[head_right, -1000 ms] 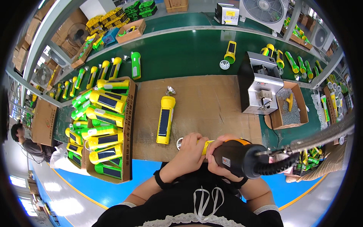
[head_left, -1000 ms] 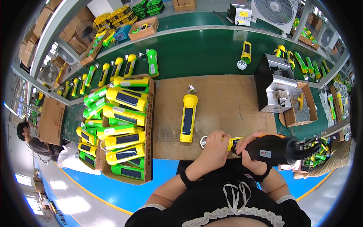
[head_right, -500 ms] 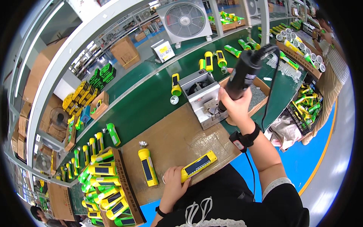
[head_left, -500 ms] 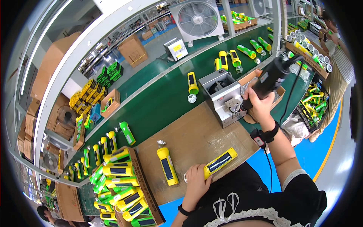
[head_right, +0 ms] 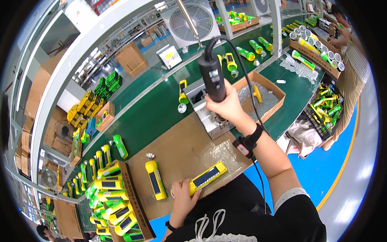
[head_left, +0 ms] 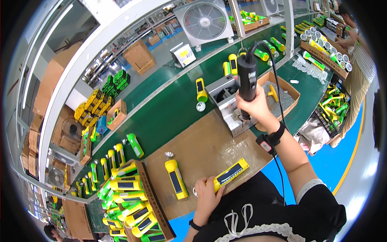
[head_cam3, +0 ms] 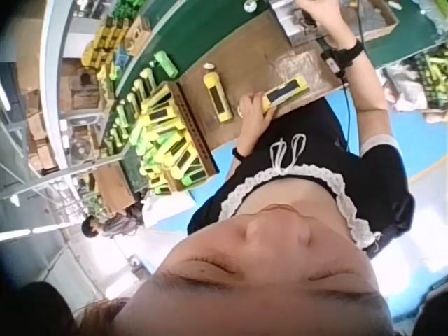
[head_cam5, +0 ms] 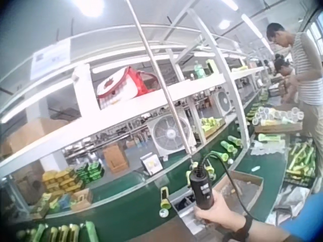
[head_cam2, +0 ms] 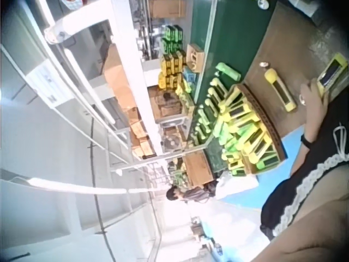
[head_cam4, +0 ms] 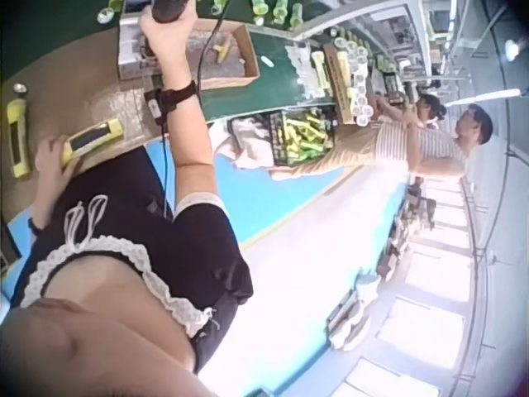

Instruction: Using an electric screwdriver to assemble yellow and green solar-powered flashlights on an assembly line.

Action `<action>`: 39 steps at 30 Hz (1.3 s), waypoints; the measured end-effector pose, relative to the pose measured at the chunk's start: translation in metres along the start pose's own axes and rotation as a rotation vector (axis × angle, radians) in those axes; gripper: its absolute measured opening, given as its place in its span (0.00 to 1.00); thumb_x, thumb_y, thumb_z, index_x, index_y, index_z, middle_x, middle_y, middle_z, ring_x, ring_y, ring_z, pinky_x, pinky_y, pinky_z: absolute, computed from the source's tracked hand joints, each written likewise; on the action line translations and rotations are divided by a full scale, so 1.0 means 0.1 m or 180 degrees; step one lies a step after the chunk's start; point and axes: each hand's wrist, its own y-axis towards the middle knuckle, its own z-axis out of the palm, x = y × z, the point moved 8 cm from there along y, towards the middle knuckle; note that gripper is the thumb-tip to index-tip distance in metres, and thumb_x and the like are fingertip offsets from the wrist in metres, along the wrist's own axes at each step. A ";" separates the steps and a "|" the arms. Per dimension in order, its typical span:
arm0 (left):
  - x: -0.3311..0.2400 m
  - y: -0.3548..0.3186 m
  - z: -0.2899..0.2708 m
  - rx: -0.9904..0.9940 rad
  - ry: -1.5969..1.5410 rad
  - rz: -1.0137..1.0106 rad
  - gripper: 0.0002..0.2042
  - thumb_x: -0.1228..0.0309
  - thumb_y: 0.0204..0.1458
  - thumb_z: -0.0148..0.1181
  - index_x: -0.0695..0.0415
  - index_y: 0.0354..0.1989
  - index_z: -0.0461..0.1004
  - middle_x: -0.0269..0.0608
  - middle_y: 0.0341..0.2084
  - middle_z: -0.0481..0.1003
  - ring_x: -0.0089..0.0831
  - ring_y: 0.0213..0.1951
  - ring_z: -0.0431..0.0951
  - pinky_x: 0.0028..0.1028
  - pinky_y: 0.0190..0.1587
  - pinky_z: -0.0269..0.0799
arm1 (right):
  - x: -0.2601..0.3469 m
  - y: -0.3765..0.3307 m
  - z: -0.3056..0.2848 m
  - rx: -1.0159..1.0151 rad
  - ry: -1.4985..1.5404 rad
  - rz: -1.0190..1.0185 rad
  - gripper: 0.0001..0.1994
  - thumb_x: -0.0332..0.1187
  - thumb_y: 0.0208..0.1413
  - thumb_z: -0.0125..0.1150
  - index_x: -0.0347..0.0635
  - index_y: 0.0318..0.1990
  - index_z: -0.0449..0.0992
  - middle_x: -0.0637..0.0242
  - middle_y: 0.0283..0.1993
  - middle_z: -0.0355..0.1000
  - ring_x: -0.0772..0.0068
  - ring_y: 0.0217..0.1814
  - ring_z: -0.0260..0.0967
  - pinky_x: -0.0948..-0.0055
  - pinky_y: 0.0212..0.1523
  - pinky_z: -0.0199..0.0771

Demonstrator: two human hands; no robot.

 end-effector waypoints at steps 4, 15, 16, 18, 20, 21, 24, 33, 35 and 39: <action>0.02 0.00 -0.02 -0.0117 -0.0163 0.0059 0.23 0.67 0.42 0.65 0.61 0.46 0.67 0.54 0.39 0.63 0.51 0.44 0.63 0.43 0.47 0.59 | 0.16 -0.21 0.15 0.0291 0.0514 0.0252 0.26 0.22 0.40 0.53 0.31 0.53 0.63 0.70 0.19 0.65 0.80 0.17 0.63 0.80 0.21 0.64; 0.10 -0.06 -0.05 -0.0471 -0.0280 0.0040 0.24 0.70 0.38 0.66 0.62 0.45 0.66 0.52 0.41 0.63 0.50 0.46 0.63 0.42 0.49 0.57 | 0.58 -1.48 1.00 0.1215 0.1174 0.0189 0.34 0.34 0.50 0.63 0.42 0.58 0.46 0.67 0.25 0.62 0.72 0.23 0.65 0.69 0.30 0.70; 0.11 -0.06 -0.05 -0.0484 -0.0291 0.0022 0.24 0.71 0.37 0.66 0.62 0.45 0.66 0.51 0.41 0.64 0.50 0.46 0.63 0.43 0.49 0.58 | 0.57 -1.52 1.07 0.1282 0.1091 0.0212 0.33 0.33 0.50 0.62 0.43 0.58 0.46 0.67 0.26 0.62 0.72 0.24 0.66 0.69 0.31 0.71; 0.12 -0.09 -0.03 -0.0534 -0.0348 -0.0012 0.24 0.71 0.37 0.66 0.62 0.45 0.66 0.51 0.41 0.63 0.50 0.46 0.63 0.43 0.49 0.58 | 0.56 -1.58 1.19 0.1421 0.1100 0.0261 0.31 0.30 0.52 0.59 0.44 0.58 0.45 0.66 0.29 0.62 0.71 0.26 0.66 0.67 0.34 0.70; 0.12 -0.12 -0.03 -0.0601 -0.0374 -0.0021 0.24 0.72 0.37 0.66 0.62 0.45 0.66 0.51 0.41 0.63 0.50 0.46 0.63 0.43 0.49 0.58 | 0.54 -1.61 1.25 0.1450 0.1161 0.0304 0.31 0.29 0.52 0.58 0.44 0.59 0.45 0.66 0.29 0.62 0.71 0.26 0.65 0.67 0.34 0.70; 0.12 -0.13 -0.03 -0.0595 -0.0398 -0.0013 0.25 0.72 0.37 0.66 0.62 0.46 0.66 0.51 0.41 0.63 0.50 0.46 0.63 0.43 0.49 0.58 | 0.53 -1.62 1.27 0.1431 0.1218 0.0333 0.31 0.29 0.53 0.57 0.44 0.59 0.44 0.66 0.29 0.62 0.71 0.26 0.65 0.66 0.34 0.70; 0.12 -0.15 -0.01 -0.0598 -0.0411 0.0007 0.25 0.72 0.37 0.66 0.62 0.46 0.65 0.51 0.41 0.63 0.50 0.46 0.63 0.43 0.49 0.58 | 0.49 -1.63 1.32 0.1544 0.1172 0.0221 0.30 0.27 0.53 0.55 0.44 0.59 0.44 0.65 0.29 0.62 0.70 0.26 0.65 0.66 0.34 0.70; 0.14 -0.03 -0.06 -0.0586 -0.0420 0.0053 0.24 0.72 0.36 0.66 0.64 0.44 0.65 0.52 0.41 0.63 0.51 0.45 0.63 0.43 0.48 0.59 | 0.33 -1.57 1.48 0.1997 0.0719 0.0121 0.25 0.18 0.50 0.51 0.42 0.54 0.48 0.62 0.28 0.63 0.71 0.26 0.65 0.70 0.33 0.70; 0.16 -0.02 -0.07 -0.0577 -0.0428 0.0095 0.25 0.71 0.36 0.66 0.65 0.44 0.64 0.53 0.41 0.63 0.51 0.45 0.63 0.43 0.47 0.59 | 0.27 -1.56 1.54 0.2073 0.0671 0.0229 0.24 0.16 0.48 0.49 0.41 0.52 0.51 0.62 0.27 0.63 0.72 0.25 0.65 0.70 0.32 0.70; 0.19 -0.01 -0.07 -0.0506 -0.0444 0.0101 0.25 0.71 0.37 0.65 0.65 0.45 0.64 0.53 0.41 0.64 0.51 0.45 0.64 0.42 0.48 0.59 | 0.22 -1.55 1.64 0.2151 0.0668 0.0257 0.22 0.15 0.47 0.47 0.41 0.50 0.52 0.63 0.27 0.64 0.73 0.26 0.66 0.72 0.31 0.69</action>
